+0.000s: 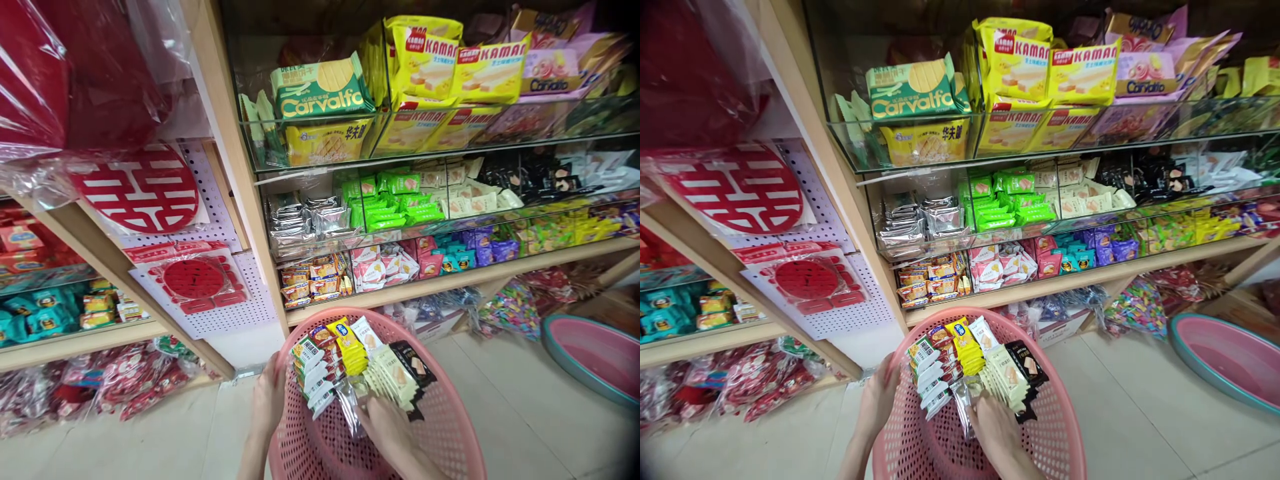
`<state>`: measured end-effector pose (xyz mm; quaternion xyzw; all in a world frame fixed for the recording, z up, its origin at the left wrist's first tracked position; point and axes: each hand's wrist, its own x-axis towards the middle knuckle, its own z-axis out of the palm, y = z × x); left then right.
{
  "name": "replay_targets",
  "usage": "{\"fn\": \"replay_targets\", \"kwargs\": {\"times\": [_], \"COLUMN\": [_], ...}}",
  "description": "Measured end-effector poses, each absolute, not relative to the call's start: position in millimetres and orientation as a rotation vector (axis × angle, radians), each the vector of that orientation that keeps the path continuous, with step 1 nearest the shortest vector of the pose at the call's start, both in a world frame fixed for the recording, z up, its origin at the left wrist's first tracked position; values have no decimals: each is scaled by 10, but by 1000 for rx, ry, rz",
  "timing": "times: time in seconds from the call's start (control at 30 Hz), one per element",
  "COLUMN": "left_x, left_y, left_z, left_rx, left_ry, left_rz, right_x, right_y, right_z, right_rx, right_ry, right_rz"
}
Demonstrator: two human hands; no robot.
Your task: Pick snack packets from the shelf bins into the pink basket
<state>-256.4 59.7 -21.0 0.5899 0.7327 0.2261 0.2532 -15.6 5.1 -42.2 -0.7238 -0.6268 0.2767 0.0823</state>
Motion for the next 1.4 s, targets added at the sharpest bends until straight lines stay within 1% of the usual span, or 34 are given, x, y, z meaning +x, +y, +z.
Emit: {"fn": "replay_targets", "kwargs": {"times": [0.3, 0.6, 0.87, 1.07, 1.13, 1.23, 1.4], "left_x": [-2555, -2544, -2546, -2555, -2555, -2552, -2544], "left_y": [594, 581, 591, 592, 590, 589, 594], "left_z": [-173, -133, -151, -185, -189, -186, -160], "left_rx": [1576, 1558, 1558, 1579, 1589, 1597, 1592], "left_ry": [1956, 1936, 1950, 1948, 1949, 1960, 1970], "left_rz": [617, 626, 639, 658, 664, 655, 627], "right_x": [-173, -221, -263, -360, -437, -552, -645], "right_y": [54, 50, 5, -19, -38, -48, 19], "right_z": [-533, -497, -485, -318, -280, -303, -441], "right_rx": [-2147, -2156, -2258, -2199, -2105, -1997, -2049], "right_ry": [-1891, -1925, -1968, -2083, -2160, -2216, -2136], "right_rz": [801, 815, 668, 604, 648, 813, 1037]}}
